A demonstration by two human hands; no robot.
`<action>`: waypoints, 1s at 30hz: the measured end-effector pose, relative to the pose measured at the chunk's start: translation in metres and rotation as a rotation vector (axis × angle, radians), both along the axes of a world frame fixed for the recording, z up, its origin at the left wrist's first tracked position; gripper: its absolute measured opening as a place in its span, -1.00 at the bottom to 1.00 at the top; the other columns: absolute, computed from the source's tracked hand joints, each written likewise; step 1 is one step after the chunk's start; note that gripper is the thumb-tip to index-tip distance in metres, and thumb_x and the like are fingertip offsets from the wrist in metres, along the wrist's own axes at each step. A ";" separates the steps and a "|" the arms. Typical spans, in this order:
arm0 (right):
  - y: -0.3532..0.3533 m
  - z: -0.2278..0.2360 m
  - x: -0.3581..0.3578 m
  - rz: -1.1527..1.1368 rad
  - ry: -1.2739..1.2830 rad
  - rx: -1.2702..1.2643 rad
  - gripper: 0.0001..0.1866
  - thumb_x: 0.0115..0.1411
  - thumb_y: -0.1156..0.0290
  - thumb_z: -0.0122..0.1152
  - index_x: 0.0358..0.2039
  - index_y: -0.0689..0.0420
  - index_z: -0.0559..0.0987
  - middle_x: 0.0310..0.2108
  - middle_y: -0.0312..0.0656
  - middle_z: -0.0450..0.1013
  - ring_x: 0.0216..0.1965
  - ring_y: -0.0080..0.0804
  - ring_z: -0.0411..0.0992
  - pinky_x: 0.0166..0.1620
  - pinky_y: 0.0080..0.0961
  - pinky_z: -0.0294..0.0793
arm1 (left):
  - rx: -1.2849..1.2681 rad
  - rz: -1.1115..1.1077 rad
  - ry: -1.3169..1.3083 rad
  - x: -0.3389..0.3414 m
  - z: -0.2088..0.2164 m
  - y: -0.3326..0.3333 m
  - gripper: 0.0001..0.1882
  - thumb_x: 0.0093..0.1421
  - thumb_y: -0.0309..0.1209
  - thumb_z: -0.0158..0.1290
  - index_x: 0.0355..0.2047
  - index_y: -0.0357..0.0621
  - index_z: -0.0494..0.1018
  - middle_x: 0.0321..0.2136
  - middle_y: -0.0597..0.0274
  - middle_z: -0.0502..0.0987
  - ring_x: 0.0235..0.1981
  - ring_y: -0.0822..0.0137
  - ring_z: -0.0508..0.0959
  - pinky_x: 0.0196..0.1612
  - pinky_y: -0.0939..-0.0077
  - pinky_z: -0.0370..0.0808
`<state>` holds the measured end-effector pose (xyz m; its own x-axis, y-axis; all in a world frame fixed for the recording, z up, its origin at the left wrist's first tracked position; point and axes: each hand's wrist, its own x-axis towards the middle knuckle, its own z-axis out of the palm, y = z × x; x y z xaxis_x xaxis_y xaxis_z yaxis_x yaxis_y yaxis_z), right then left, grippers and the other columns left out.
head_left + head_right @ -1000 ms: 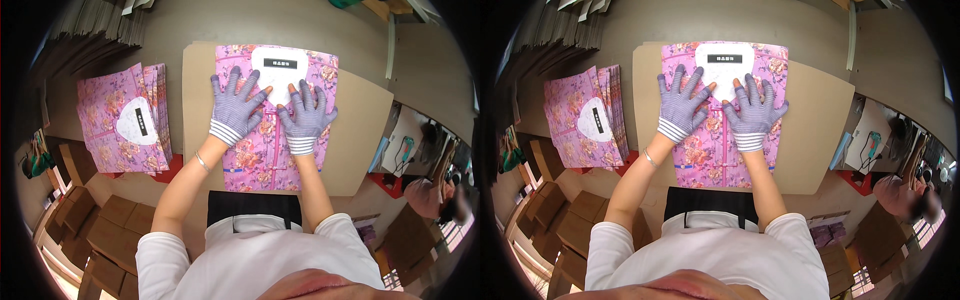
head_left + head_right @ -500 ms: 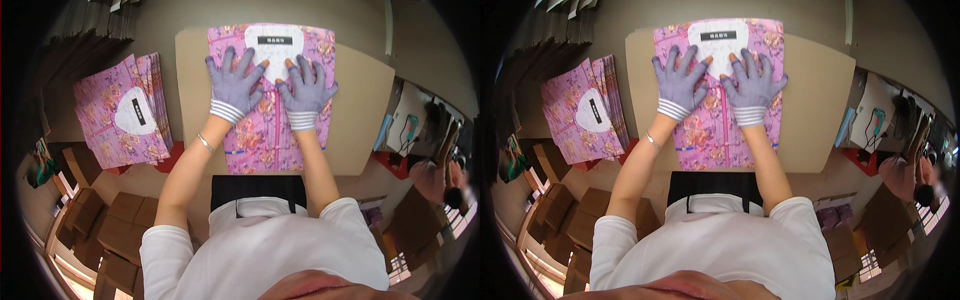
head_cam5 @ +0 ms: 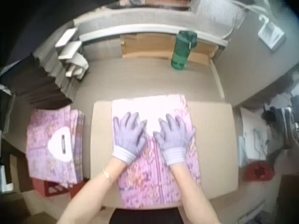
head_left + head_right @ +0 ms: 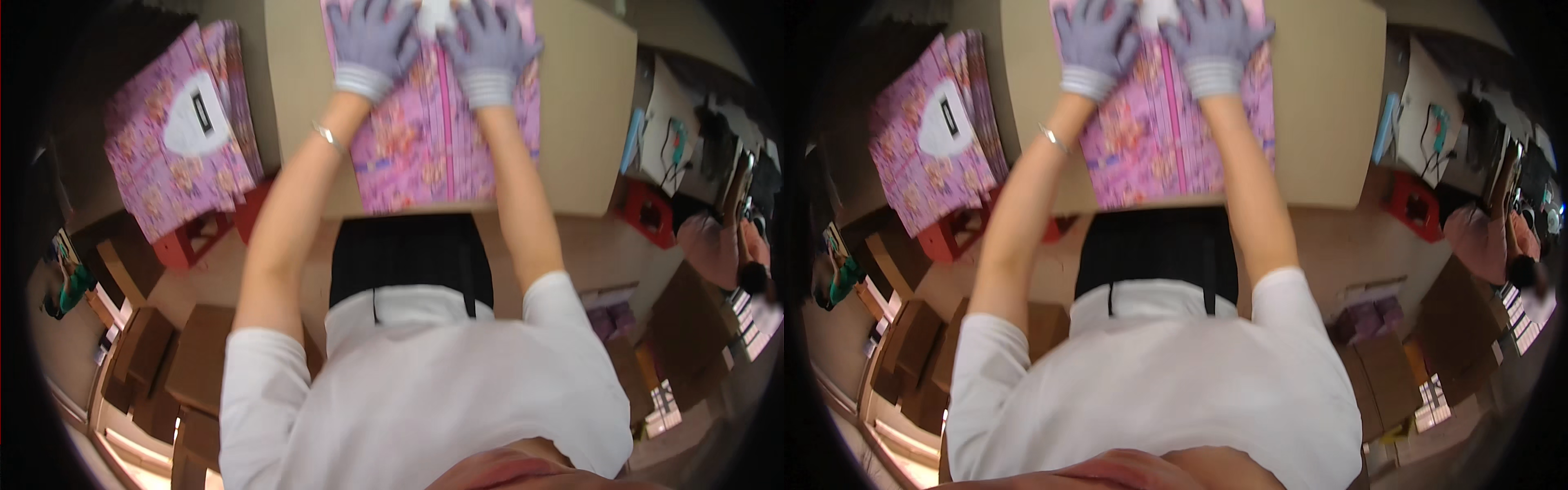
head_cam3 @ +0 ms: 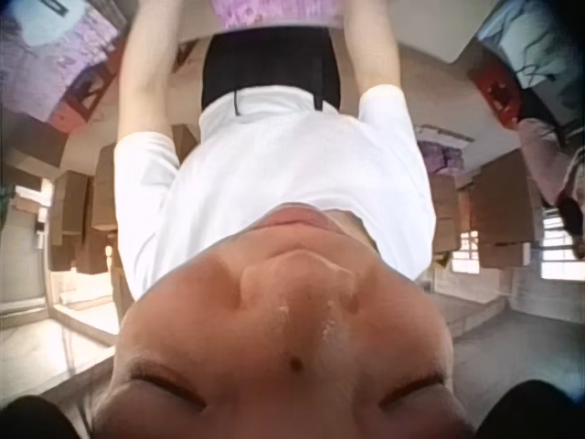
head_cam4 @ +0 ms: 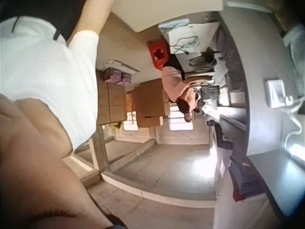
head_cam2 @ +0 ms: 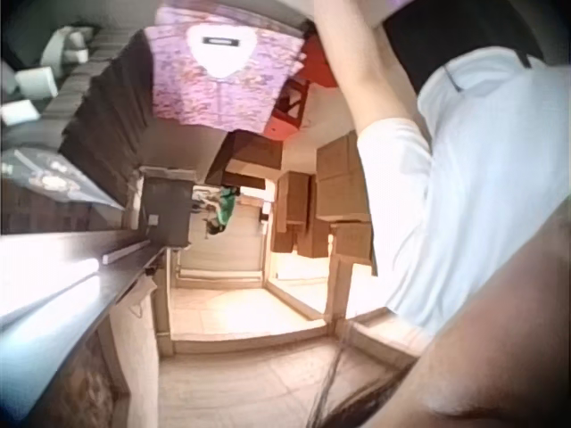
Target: Folding floral-patterned paper bags and stacking them on the floor.
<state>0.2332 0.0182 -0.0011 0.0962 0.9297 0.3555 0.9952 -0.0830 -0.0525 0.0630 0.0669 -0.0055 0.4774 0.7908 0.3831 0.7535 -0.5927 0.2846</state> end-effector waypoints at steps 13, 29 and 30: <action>-0.025 0.001 0.000 0.057 0.014 0.048 -0.52 0.01 0.09 0.08 -0.03 -0.04 0.46 0.09 -0.27 0.31 0.13 -0.21 0.18 0.12 0.29 -0.04 | 0.218 -0.252 -0.053 0.010 0.014 -0.014 -0.76 -0.11 -0.33 0.03 -0.37 0.01 0.51 -0.17 0.31 0.50 -0.05 0.18 0.43 0.10 -0.31 0.04; -0.139 -0.008 0.004 0.548 0.448 0.064 -0.40 0.05 0.06 -0.01 0.08 0.07 0.35 0.12 -0.12 0.26 0.19 -0.09 0.15 0.20 0.20 -0.09 | 0.232 -0.233 -0.066 0.012 0.014 -0.014 -0.82 -0.09 -0.32 0.03 -0.42 0.03 0.50 -0.17 0.28 0.49 -0.08 0.24 0.42 0.05 -0.24 0.14; -0.143 -0.005 0.005 0.556 0.455 0.062 -0.40 0.05 0.06 -0.01 0.08 0.07 0.35 0.12 -0.12 0.26 0.19 -0.09 0.15 0.20 0.20 -0.09 | 0.211 -0.235 -0.062 0.008 0.013 -0.016 -0.81 -0.10 -0.33 0.02 -0.41 0.03 0.50 -0.17 0.27 0.49 -0.08 0.22 0.42 0.04 -0.23 0.16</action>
<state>0.2380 -0.1243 -0.0061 -0.2342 0.8636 0.4466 0.7679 0.4460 -0.4597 0.0714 0.0513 0.0079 0.6084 0.5615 0.5609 0.5738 -0.7994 0.1779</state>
